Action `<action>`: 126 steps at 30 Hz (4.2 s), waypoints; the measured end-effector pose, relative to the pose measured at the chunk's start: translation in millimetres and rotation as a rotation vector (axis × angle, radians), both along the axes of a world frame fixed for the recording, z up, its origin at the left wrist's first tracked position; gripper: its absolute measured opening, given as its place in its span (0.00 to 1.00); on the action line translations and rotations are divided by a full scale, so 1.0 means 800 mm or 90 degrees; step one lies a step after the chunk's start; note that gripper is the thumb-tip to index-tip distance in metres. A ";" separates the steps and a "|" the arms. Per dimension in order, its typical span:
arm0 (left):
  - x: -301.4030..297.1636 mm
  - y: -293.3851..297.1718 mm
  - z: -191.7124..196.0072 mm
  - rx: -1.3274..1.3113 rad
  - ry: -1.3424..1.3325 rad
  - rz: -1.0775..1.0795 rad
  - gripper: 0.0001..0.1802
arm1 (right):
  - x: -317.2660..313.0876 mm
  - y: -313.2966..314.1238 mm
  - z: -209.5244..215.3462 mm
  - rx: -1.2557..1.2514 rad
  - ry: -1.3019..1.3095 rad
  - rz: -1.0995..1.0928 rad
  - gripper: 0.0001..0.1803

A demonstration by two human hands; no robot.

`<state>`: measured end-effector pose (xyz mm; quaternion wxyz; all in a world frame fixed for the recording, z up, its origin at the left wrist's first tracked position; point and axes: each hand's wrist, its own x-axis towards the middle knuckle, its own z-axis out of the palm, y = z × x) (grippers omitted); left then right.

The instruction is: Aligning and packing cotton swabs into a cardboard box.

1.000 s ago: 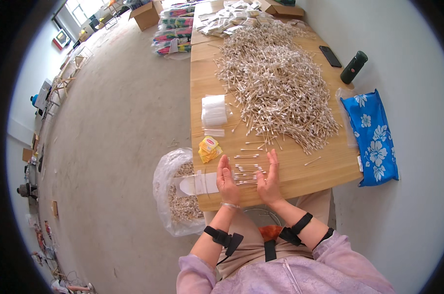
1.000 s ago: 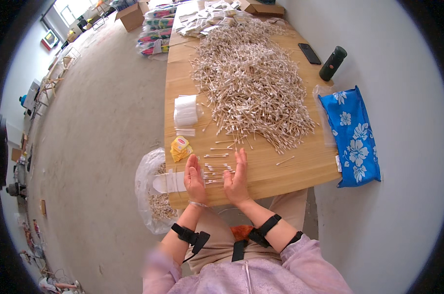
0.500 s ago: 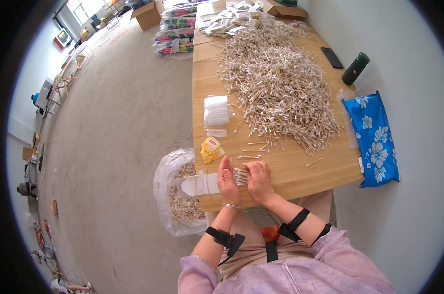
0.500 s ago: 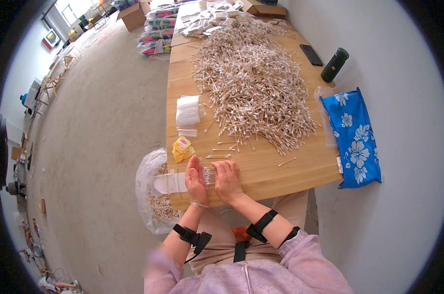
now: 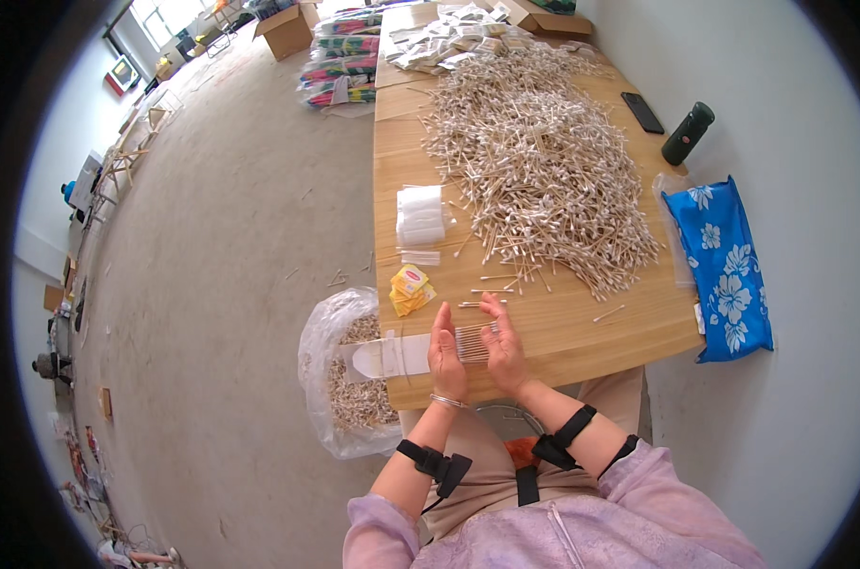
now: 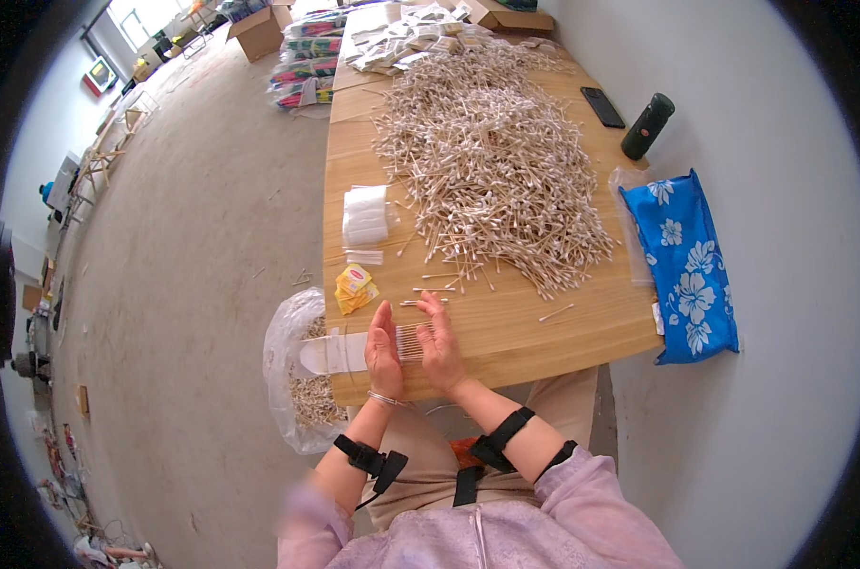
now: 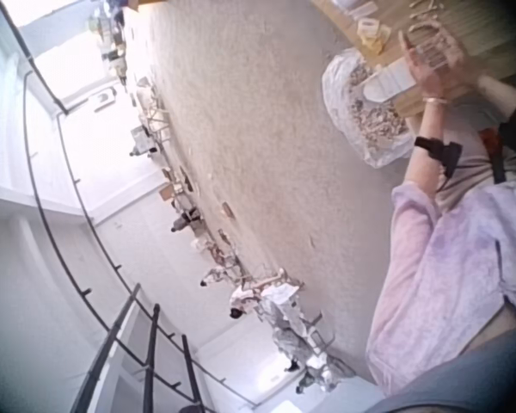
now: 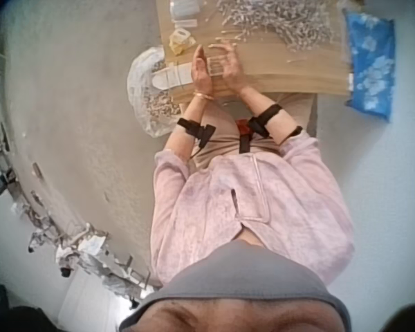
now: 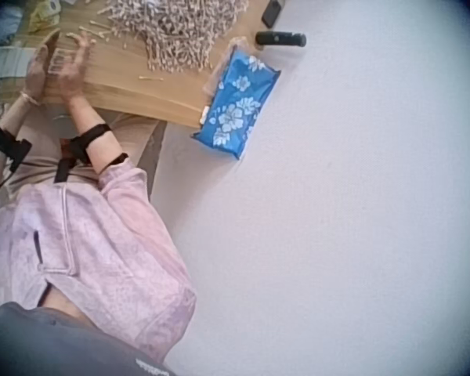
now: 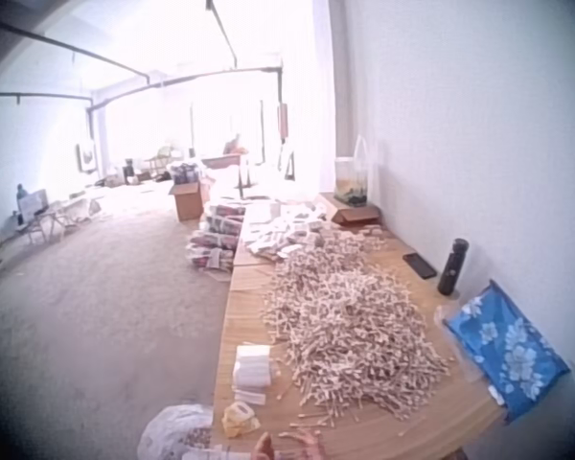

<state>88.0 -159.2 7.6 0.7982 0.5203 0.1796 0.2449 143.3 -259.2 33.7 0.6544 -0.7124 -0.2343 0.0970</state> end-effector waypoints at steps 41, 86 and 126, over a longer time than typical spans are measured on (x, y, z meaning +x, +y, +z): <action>-0.003 0.005 -0.001 -0.074 -0.014 0.049 0.33 | -0.007 -0.006 0.006 -0.142 -0.195 -0.042 0.24; -0.058 0.003 0.030 0.558 0.174 -0.048 0.22 | -0.024 -0.035 0.016 -0.619 -0.408 0.238 0.57; -0.080 -0.010 0.051 0.887 0.288 -0.196 0.37 | -0.025 -0.037 -0.005 -0.616 -0.497 0.185 0.55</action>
